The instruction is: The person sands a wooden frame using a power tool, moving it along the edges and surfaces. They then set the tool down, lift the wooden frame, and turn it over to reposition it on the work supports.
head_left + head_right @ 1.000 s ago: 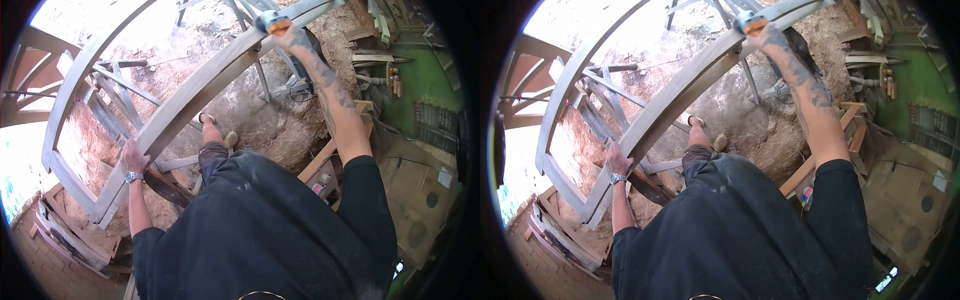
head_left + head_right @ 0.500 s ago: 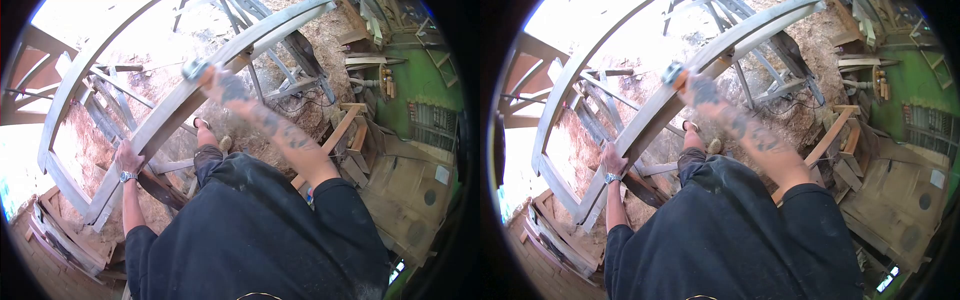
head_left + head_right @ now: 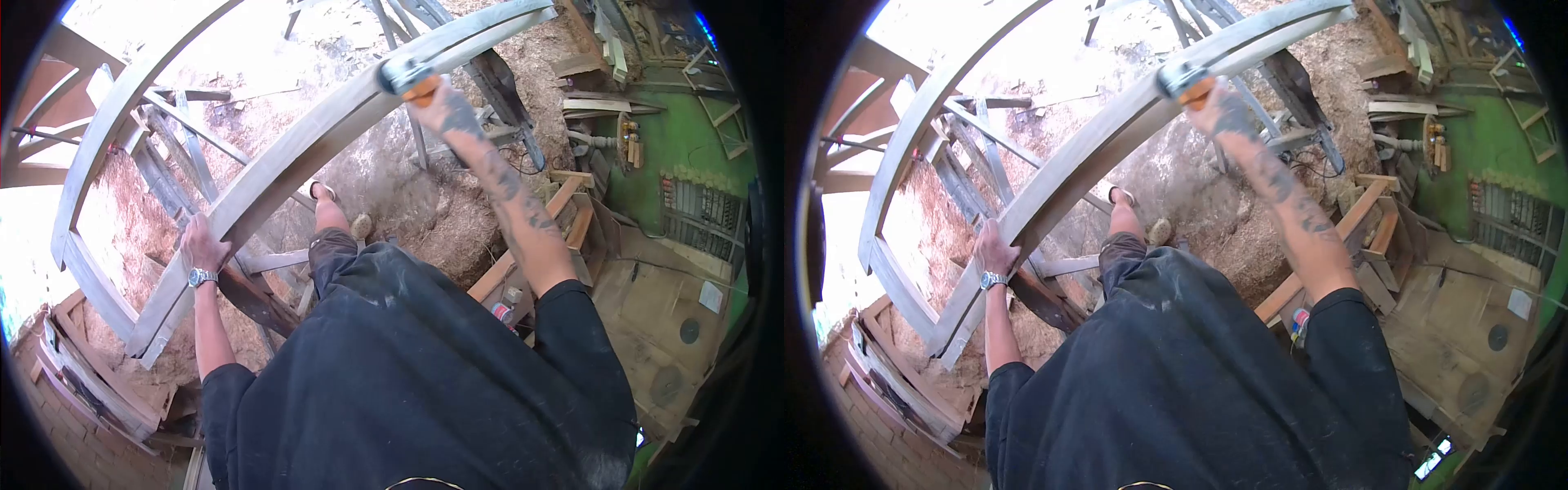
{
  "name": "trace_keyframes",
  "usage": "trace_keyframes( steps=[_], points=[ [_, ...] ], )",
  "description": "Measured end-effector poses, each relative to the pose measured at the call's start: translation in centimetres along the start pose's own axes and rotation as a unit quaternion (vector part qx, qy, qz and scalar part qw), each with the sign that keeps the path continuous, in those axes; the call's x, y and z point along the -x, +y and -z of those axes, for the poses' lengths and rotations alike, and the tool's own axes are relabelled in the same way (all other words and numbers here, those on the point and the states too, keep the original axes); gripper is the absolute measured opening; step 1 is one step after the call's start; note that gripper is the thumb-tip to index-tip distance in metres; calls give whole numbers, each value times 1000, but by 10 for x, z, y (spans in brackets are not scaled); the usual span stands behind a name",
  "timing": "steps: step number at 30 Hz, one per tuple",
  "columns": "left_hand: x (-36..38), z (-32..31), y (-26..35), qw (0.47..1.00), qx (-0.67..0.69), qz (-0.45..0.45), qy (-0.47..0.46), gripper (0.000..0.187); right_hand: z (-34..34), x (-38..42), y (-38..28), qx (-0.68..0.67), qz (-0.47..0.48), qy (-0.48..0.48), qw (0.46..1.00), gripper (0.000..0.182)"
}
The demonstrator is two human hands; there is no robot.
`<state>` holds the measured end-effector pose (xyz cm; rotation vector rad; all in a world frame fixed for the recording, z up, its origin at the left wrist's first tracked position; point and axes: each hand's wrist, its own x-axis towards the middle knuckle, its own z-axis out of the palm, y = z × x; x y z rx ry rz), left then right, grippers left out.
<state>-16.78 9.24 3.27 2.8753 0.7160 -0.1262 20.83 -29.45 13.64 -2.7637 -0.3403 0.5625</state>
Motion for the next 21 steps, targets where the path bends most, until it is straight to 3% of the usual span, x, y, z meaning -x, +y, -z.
trace_keyframes(
  steps=[4, 7, 10, 12, 13, 16, 18, 20, 21],
  points=[
    [-1, 0, 0, 1000, 5, 4, -2, 45, 20, -48, 49, 33, -58, 119, 991, 96],
    [0, 3, 1, 1000, -4, 11, -10, 45, 29, -76, 53, 52, -115, 105, 986, 82],
    [0, 7, 1, 1000, 4, 10, -13, 44, 16, -45, 16, -23, -49, 82, 995, 80],
    [1, 6, 1, 1000, 6, 9, -8, 43, -14, -10, -18, -98, 55, 47, 993, 71],
    [1, 6, 1, 1000, 4, 6, -7, 43, -38, 2, -32, -29, 41, 44, 998, 68],
    [2, 11, 7, 1000, 2, -2, 5, 42, -89, 65, -87, -50, 111, 58, 991, 67],
    [5, 13, 9, 1000, -13, -9, 15, 42, -111, 87, -112, -52, 114, -20, 992, 51],
    [5, 16, 12, 998, -43, 24, -44, 49, -136, 105, -124, -67, 176, 6, 982, 44],
    [6, 9, 7, 998, -58, 7, -24, 55, -145, 109, -125, -70, 200, 3, 977, 49]
  ],
)
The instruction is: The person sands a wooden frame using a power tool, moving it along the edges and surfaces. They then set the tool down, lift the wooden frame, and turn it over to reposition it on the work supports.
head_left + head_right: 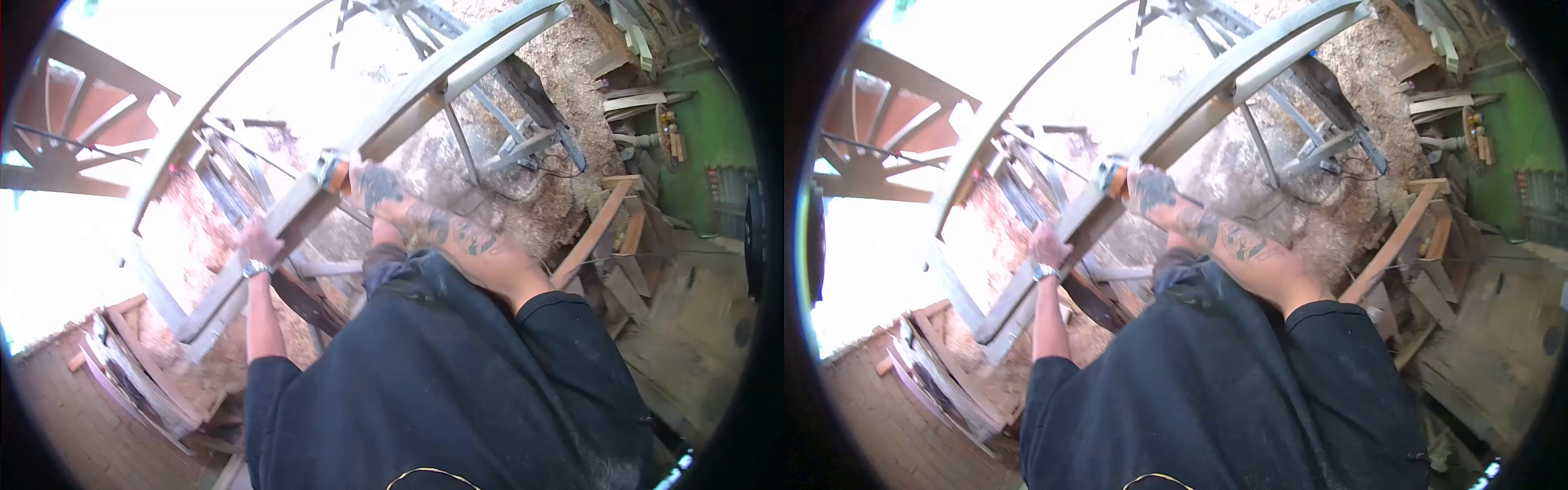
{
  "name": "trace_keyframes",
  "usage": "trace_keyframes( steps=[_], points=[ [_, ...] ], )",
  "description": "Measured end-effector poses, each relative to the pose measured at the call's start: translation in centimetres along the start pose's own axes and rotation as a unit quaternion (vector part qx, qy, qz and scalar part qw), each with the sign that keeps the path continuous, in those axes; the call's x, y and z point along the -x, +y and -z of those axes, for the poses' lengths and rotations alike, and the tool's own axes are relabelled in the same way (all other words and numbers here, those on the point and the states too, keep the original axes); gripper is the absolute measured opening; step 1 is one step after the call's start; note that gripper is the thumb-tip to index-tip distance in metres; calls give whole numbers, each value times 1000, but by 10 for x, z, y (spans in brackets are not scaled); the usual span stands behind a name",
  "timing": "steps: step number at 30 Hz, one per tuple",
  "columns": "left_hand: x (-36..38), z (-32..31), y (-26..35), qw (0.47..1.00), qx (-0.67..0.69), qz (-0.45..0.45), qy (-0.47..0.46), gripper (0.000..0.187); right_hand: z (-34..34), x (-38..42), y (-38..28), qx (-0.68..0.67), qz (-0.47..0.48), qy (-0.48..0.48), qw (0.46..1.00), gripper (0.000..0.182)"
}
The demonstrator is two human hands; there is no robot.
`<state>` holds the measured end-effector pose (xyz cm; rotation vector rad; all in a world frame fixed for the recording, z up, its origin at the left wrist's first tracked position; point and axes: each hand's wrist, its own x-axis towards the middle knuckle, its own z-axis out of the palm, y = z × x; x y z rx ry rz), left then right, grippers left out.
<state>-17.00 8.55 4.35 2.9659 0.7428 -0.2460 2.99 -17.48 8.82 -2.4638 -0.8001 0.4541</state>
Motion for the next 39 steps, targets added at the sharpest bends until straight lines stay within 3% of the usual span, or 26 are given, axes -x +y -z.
trace_keyframes(
  steps=[1, 3, 5, 7, 9, 11, 13, 15, 17, 18, 20, 23, 25, 30, 39],
  points=[
    [2, -9, -5, 1000, -15, -16, 20, 62, -3, 1, -3, -38, -28, -45, 998, 60],
    [10, -20, 0, 986, 34, -61, 149, 74, 18, 16, -12, -95, -81, -74, 989, 66],
    [31, 7, 50, 973, 92, -33, 210, 63, 29, 30, 1, -138, -105, -44, 984, 65],
    [57, 41, 117, 964, 247, -31, 92, 42, 43, 59, 10, -237, -138, -38, 961, 66],
    [76, 51, 184, 867, 486, -45, -102, 28, 64, 75, 20, -270, -191, -18, 943, 70],
    [97, 71, 243, 858, 485, -147, -76, 23, 74, 88, 36, -310, -243, 48, 918, 71],
    [120, 152, 294, 805, 550, -201, -91, 23, 86, 107, 61, -361, -282, 105, 883, 72],
    [136, 226, 317, 708, 628, -298, -128, 24, 94, 127, 93, -422, -298, 145, 844, 71],
    [127, 273, 333, 524, 659, -531, -92, 23, 80, 146, 135, -471, -291, 229, 801, 61],
    [129, 305, 352, 437, 687, -575, -78, 22, 75, 157, 157, -515, -293, 247, 767, 51],
    [132, 348, 374, 305, 714, -625, -84, 22, 76, 179, 176, -568, -312, 270, 712, 52],
    [134, 378, 394, 202, 732, -641, -110, 22, 73, 213, 198, -610, -341, 293, 652, 52],
    [140, 381, 403, 163, 736, -646, -119, 22, 74, 229, 205, -622, -352, 304, 630, 53],
    [148, 376, 417, 127, 745, -641, -134, 23, 72, 254, 215, -635, -362, 331, 597, 54],
    [128, 370, 429, 106, 759, -620, -169, 26, 83, 256, 208, -647, -381, 368, 549, 56]
  ],
)
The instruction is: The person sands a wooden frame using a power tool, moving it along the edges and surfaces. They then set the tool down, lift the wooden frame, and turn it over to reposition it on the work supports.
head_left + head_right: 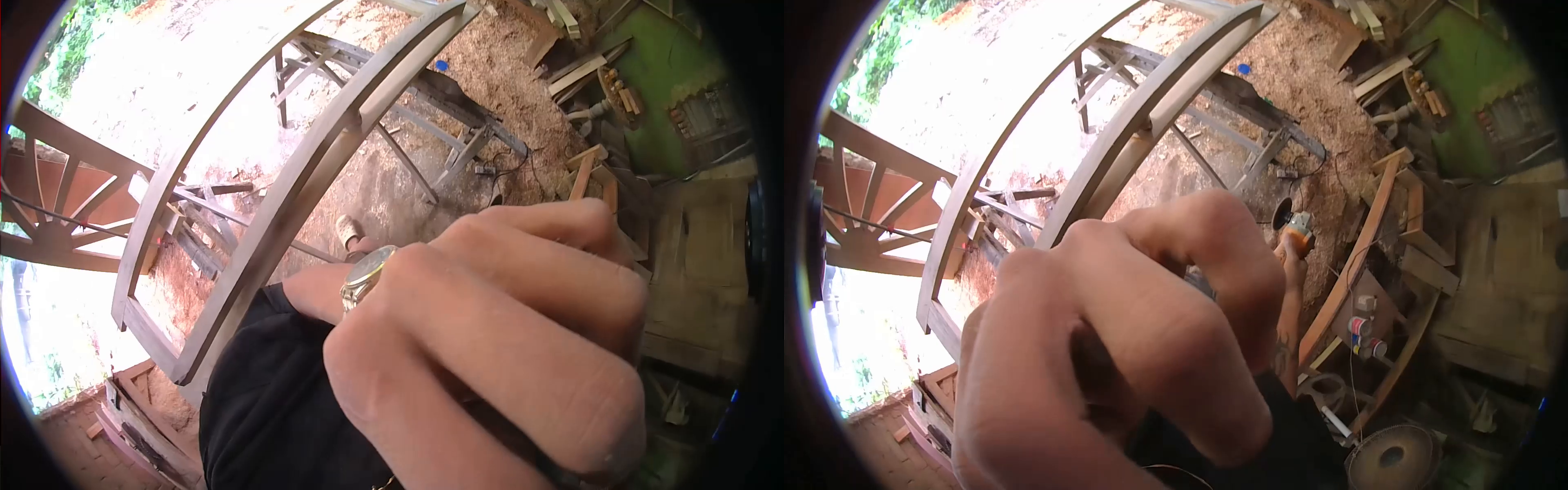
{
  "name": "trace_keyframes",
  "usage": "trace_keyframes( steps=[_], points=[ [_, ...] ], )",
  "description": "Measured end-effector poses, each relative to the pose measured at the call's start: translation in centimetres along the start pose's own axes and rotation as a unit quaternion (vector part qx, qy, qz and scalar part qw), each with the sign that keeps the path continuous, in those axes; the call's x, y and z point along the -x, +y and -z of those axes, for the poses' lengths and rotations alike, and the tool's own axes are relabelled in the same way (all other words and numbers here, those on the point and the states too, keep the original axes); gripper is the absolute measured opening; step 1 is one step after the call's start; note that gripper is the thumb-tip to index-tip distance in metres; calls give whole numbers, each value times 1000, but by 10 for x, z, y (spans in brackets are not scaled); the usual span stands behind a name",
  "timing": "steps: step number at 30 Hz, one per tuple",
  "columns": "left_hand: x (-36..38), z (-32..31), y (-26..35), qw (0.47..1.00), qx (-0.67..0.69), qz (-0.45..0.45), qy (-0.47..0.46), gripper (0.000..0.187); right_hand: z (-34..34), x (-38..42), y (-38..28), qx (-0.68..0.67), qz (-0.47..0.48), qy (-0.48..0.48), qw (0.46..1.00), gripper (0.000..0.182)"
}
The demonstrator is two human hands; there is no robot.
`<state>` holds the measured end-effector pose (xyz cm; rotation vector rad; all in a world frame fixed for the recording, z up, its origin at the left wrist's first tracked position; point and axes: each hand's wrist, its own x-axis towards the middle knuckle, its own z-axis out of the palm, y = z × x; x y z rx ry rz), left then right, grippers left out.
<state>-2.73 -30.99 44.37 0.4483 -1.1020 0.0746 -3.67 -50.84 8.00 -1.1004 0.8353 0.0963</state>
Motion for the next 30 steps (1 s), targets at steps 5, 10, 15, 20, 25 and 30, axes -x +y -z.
trace_keyframes(
  steps=[5, 10, 15, 20, 25, 30],
  points=[
    [-4, 31, 1, 1000, -17, 17, 9, 29, 13, -6, 1, -20, -9, 33, 999, 57],
    [-16, 83, 7, 998, -54, 27, 21, 32, 11, -13, -13, -40, -7, 84, 996, 58],
    [35, 214, -7, 867, -418, 231, 139, 36, 25, -33, -23, -48, -7, 130, 990, 59],
    [277, 393, -26, 353, -819, 444, 92, 99, 1, -34, -41, -22, 18, 196, 980, 67],
    [307, 424, -22, 310, -755, 564, 128, 85, -8, -40, -37, -18, 28, 201, 979, 65],
    [270, 445, 10, 384, -668, 596, 226, 74, -7, -50, -28, -46, 7, 174, 984, 61]
  ],
)
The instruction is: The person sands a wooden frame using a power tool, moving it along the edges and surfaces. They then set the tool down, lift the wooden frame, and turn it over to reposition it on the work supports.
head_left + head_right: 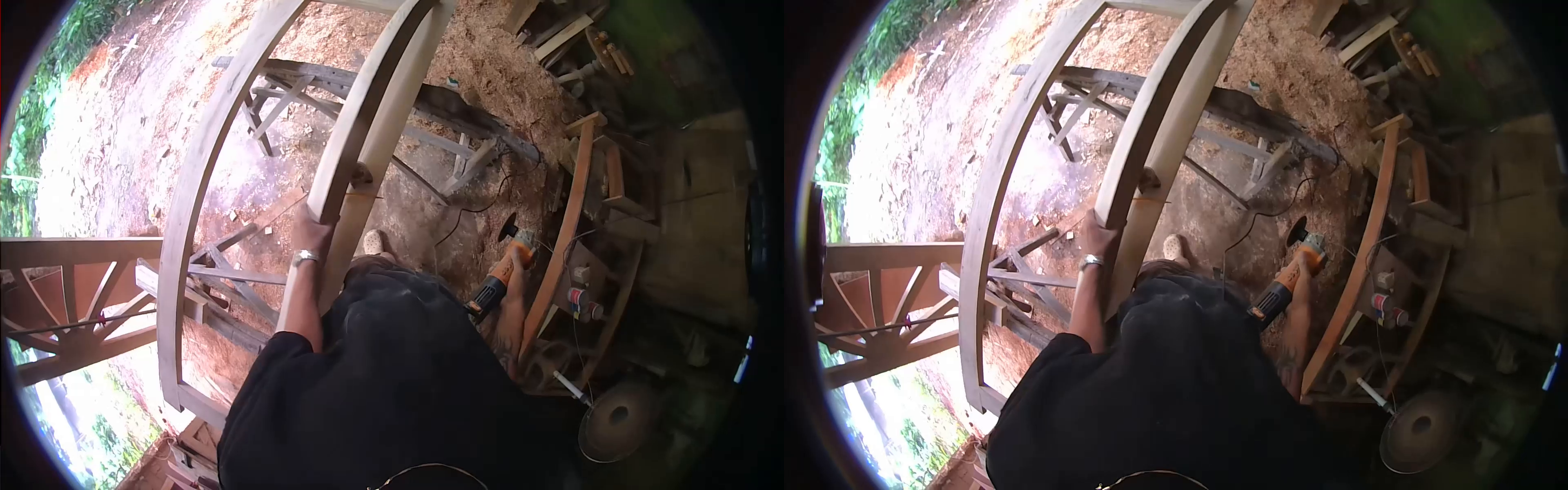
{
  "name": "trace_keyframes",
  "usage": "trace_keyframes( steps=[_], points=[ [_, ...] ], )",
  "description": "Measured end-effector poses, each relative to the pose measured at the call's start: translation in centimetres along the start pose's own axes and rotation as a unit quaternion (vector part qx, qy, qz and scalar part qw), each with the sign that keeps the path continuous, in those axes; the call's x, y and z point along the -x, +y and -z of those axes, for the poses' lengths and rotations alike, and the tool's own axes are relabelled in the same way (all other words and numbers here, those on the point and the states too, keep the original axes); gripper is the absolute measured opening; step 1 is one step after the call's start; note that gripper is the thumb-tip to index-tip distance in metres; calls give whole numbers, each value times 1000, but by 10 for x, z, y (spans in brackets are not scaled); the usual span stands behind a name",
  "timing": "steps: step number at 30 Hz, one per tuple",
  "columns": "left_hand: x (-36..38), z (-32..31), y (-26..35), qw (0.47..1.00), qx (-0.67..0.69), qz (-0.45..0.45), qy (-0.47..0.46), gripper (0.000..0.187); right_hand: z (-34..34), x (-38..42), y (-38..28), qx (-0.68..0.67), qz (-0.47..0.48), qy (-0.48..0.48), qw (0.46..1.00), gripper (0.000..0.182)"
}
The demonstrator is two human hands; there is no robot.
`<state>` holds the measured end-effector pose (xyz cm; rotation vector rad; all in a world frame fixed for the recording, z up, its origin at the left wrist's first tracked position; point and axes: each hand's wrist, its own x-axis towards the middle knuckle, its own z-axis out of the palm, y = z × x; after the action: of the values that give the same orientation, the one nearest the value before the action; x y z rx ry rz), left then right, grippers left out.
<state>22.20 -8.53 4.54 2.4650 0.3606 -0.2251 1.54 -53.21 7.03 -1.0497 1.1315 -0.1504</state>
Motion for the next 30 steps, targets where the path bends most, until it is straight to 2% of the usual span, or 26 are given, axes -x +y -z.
trace_keyframes(
  steps=[1, 2, 5, 7, 10, 11, 14, 15, 18, 21, 24, 25, 28, 29, 30],
  points=[
    [-13, 6, -12, 1000, 22, -19, -4, 65, -10, 10, -8, -1, -3, 1, 1000, 60],
    [-24, 11, -24, 992, 107, -65, -20, 65, -20, 22, -17, 4, 3, 15, 1000, 60],
    [-75, 7, -79, 976, 133, -27, -173, 68, -20, 18, -17, -21, -25, 20, 999, 57],
    [-95, -7, -113, 975, 125, -46, -180, 67, -5, 6, -9, -32, -20, 22, 999, 56],
    [-96, 8, -98, 964, 148, -52, -213, 64, 2, 13, -19, -24, -44, 51, 997, 55],
    [-90, 13, -91, 959, 163, -47, -229, 64, 13, 3, -11, -83, -56, 53, 994, 55],
    [-96, 10, -102, 946, 190, -24, -260, 60, 22, 5, -13, -106, -80, 67, 989, 54],
    [-95, 10, -102, 937, 221, -24, -269, 63, 21, 9, -14, -94, -74, 98, 988, 54],
    [-90, 17, -97, 940, 227, -33, -254, 69, 29, 6, -12, -89, -62, 85, 990, 63],
    [-95, 4, -109, 960, 164, -19, -225, 72, 25, 18, -19, -30, -53, 47, 997, 56],
    [-93, 16, -98, 950, 169, -4, -263, 78, 2, 32, -32, -19, -65, 29, 997, 49],
    [-95, 8, -106, 959, 149, 0, -241, 89, -4, 35, -36, -15, -69, 28, 997, 49],
    [-100, -14, -129, 969, 104, 18, -222, 103, -12, 30, -41, -4, -60, 23, 998, 47],
    [-100, -21, -135, 971, 108, 14, -212, 114, -14, 31, -42, -4, -59, 17, 998, 47],
    [-100, -22, -136, 974, 102, 13, -203, 114, -15, 29, -42, -3, -58, 10, 998, 47]
  ],
)
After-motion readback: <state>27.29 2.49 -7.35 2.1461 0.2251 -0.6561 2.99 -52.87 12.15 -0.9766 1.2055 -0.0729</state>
